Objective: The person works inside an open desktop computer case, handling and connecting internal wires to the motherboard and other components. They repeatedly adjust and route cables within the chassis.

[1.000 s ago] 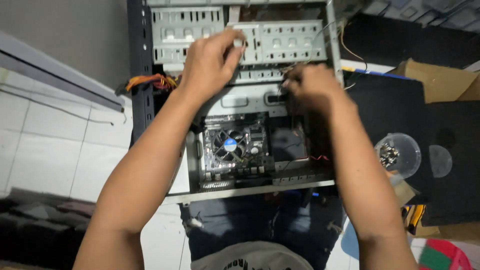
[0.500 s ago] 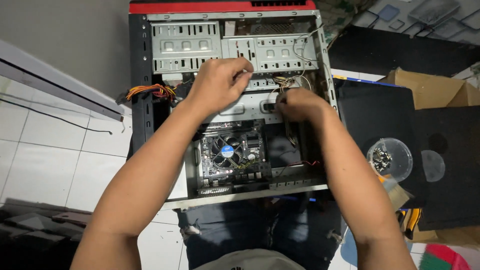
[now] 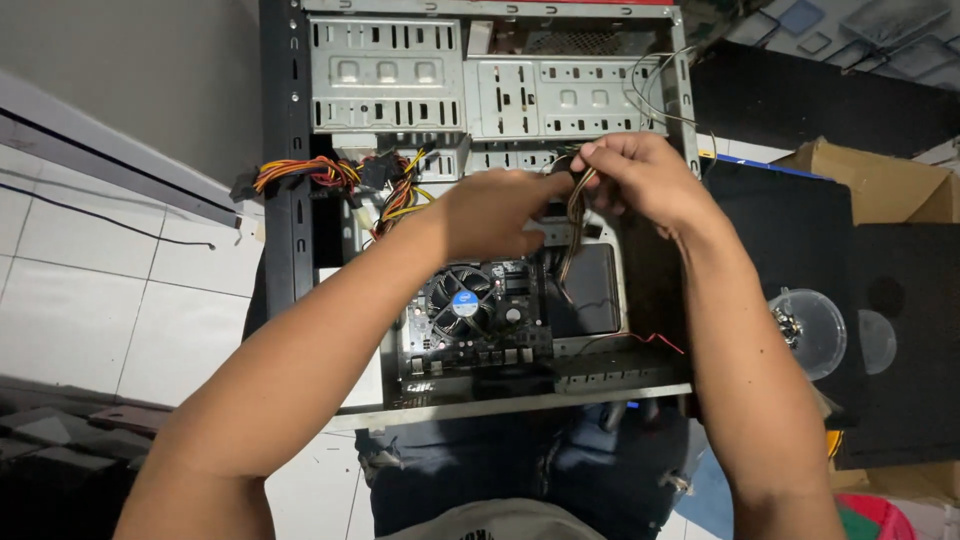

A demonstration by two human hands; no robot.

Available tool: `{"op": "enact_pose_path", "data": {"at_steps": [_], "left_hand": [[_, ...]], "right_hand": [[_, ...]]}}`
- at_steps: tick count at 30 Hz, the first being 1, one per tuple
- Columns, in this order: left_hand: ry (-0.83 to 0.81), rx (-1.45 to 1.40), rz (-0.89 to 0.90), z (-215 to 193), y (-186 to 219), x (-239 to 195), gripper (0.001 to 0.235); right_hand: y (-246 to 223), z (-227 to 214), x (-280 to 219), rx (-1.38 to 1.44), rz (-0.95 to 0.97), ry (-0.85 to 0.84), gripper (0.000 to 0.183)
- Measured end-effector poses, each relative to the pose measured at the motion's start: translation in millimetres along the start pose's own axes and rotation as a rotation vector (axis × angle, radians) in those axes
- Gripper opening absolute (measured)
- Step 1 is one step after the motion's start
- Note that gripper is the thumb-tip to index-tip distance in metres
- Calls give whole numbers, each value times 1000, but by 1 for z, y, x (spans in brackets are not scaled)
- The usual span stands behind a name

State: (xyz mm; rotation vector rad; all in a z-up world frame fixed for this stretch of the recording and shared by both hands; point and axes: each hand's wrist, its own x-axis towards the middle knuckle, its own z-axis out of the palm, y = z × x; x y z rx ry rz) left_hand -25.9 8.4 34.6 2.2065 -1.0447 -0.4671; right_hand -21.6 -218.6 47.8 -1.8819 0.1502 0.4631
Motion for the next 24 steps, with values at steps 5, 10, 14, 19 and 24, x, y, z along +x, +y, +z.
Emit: {"op": "enact_pose_path", "data": {"at_steps": [5,10,14,19,24], "left_hand": [[110,-248,-1,1,20,-2,55],[439,-220,170,9,7,12,13],[526,-351,54,9,-9,16,10],[532,-434,-193,-26,10,3,13],[770,-400,14,-30,-4,-1,6]], "right_hand": [[20,-8,12,-13,-43,-37,26],[13,-5,6,-87,-114,-64,31],[13,-7,9,-265,-234,-63,34],[-17,-3,-12,-467,-190,-147,36],[-45,4,-29,-528,-15,-128,27]]}}
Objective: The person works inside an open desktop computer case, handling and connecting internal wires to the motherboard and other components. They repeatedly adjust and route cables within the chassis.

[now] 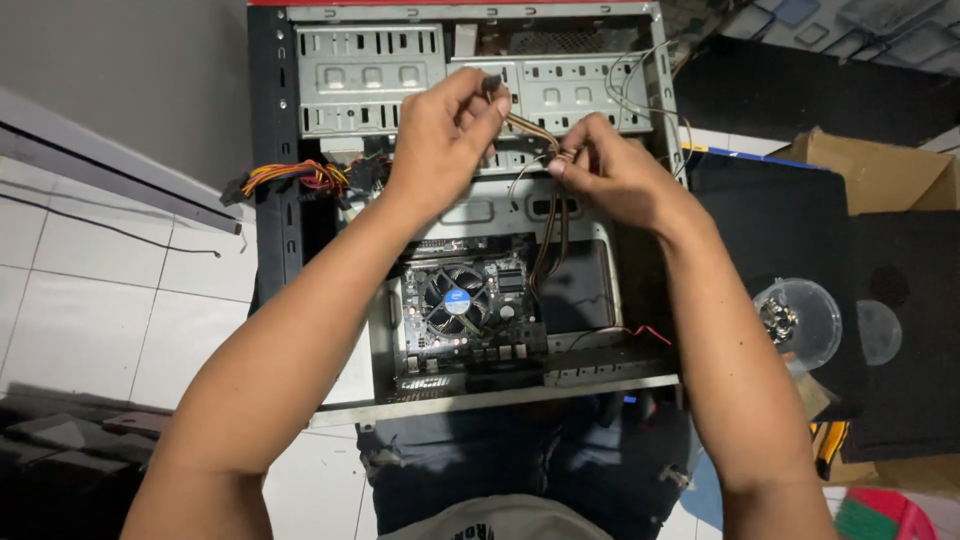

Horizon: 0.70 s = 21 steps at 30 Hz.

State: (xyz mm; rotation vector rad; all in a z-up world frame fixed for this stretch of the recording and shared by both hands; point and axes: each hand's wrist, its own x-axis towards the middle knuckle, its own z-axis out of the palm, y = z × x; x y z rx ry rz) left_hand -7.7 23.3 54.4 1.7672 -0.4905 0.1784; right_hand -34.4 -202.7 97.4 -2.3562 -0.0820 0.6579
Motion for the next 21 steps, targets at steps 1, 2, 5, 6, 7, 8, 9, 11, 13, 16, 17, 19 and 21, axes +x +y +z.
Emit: {"op": "enact_pose_path", "data": {"at_steps": [1,2,5,6,7,8,9,11,13,16,17,19,21], "left_hand": [[-2,1,-5,-1,-1,-1,6],[16,49,31,-2,-1,0,7],[61,107,83,-5,-4,3,9],[79,116,94,-5,-5,2,9],[82,119,91,-6,-5,2,9],[78,108,88,-6,-5,2,9],[73,96,84,-5,-6,2,8],[64,99,65,-3,-5,2,8],[63,107,46,-4,-5,3,7],[69,132,45,-3,-7,2,7],[58,129,60,-2,-7,1,8],[56,126,88,-3,-5,3,8],[73,78,21,-5,-4,3,12]], "right_hand": [[-2,1,0,3,2,-4,27],[-3,1,0,-40,19,-14,21],[2,3,4,-132,-34,-82,18],[7,7,6,-171,-98,-144,18],[-3,7,4,-171,-101,-148,18],[-10,7,1,-186,-14,-275,17],[-18,8,-2,-201,72,-402,43],[21,19,16,-260,-52,-445,42],[35,23,28,-326,-183,-491,42],[25,23,22,-475,36,-530,41],[19,21,18,-511,67,-482,37],[14,15,15,-557,93,-422,34],[20,14,17,-563,93,-310,15]]}}
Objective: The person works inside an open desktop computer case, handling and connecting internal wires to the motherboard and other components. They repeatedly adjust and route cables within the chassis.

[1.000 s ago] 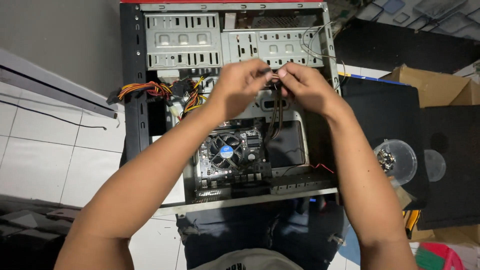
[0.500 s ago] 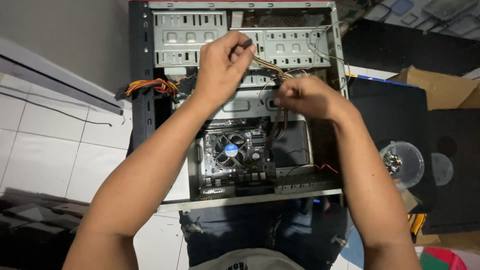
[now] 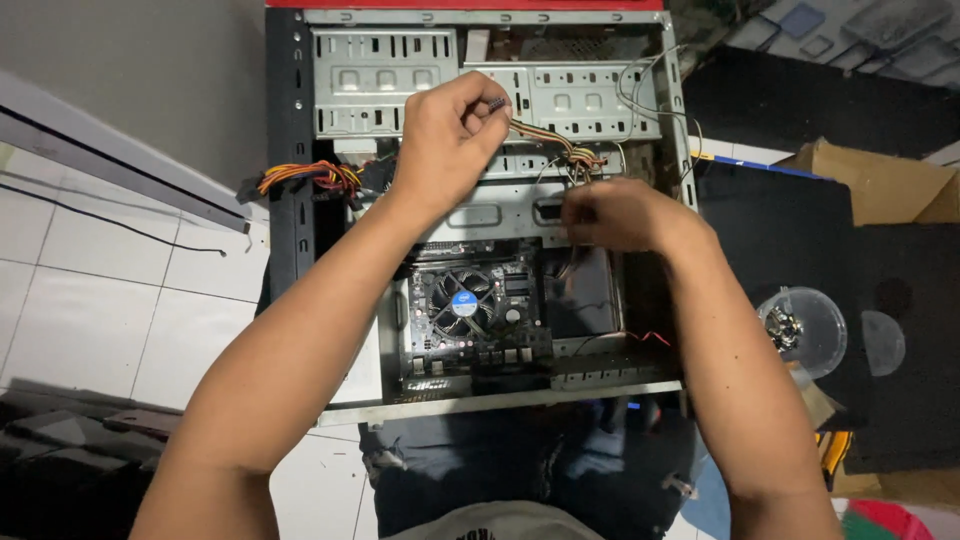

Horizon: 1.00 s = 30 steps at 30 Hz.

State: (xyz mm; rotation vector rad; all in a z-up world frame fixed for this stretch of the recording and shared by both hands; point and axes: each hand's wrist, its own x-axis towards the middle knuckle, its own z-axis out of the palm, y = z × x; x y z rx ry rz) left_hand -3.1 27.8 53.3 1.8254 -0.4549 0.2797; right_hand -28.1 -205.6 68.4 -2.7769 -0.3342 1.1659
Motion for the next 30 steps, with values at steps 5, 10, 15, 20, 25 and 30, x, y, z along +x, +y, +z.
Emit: {"op": "enact_pose_path", "data": {"at_steps": [5,10,15,20,25,30], "left_hand": [[13,-14,24,-1,0,-1,14],[-50,27,-36,-2,-1,-2,13],[-26,48,62,-3,-6,2,6],[-48,28,52,-2,-6,3,5],[-189,-15,-93,-1,-3,1,11],[-399,102,-40,1,5,-3,15]], "right_hand": [[-5,-5,-12,14,-54,175,16],[4,-2,-9,172,-226,293,34],[20,5,2,380,-599,437,22],[5,-6,-11,530,-500,375,26],[15,0,-3,820,-373,331,33],[17,-5,-16,706,-582,361,38]]}}
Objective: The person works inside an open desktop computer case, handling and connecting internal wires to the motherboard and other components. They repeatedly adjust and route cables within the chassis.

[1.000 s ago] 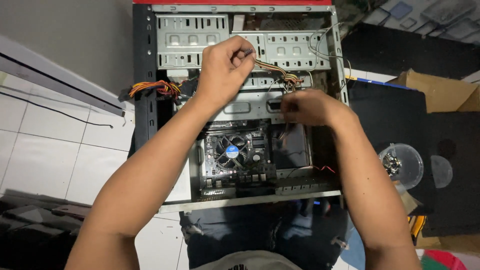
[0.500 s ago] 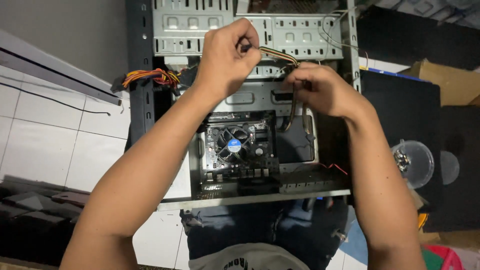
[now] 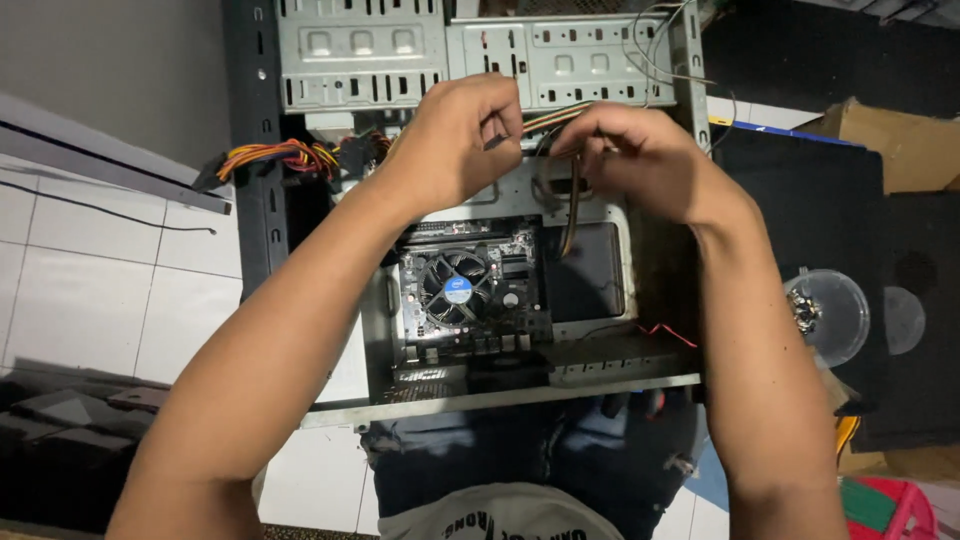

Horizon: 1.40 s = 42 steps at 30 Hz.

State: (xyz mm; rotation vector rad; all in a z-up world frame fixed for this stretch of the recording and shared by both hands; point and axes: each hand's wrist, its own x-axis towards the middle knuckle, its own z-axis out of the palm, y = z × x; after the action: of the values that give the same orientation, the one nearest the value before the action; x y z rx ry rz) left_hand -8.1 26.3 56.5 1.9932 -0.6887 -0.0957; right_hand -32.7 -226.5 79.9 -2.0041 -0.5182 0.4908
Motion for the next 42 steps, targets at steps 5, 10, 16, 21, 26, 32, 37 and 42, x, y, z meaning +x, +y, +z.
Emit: {"op": "enact_pose_path", "data": {"at_steps": [5,10,16,21,26,32,37,42], "left_hand": [[-37,-28,227,4,-13,-3,27],[-85,-166,370,2,-7,-1,29],[-116,-113,382,0,-3,0,34],[-54,-91,386,-3,-2,2,31],[-56,-165,342,-4,0,3,27],[-127,-210,247,-7,15,-1,20],[-186,-233,272,-9,22,0,29],[-116,-228,381,-8,15,1,23]], "right_hand": [[-12,6,2,-156,-167,-47,12],[4,7,8,-257,-301,-76,9],[13,10,6,-391,-354,-31,15],[21,9,-2,-451,-134,-20,18],[-17,16,7,-310,-47,23,25],[-16,13,4,-229,-95,45,21],[-17,13,4,-283,-161,20,23],[-21,16,6,-333,93,-13,30]]}}
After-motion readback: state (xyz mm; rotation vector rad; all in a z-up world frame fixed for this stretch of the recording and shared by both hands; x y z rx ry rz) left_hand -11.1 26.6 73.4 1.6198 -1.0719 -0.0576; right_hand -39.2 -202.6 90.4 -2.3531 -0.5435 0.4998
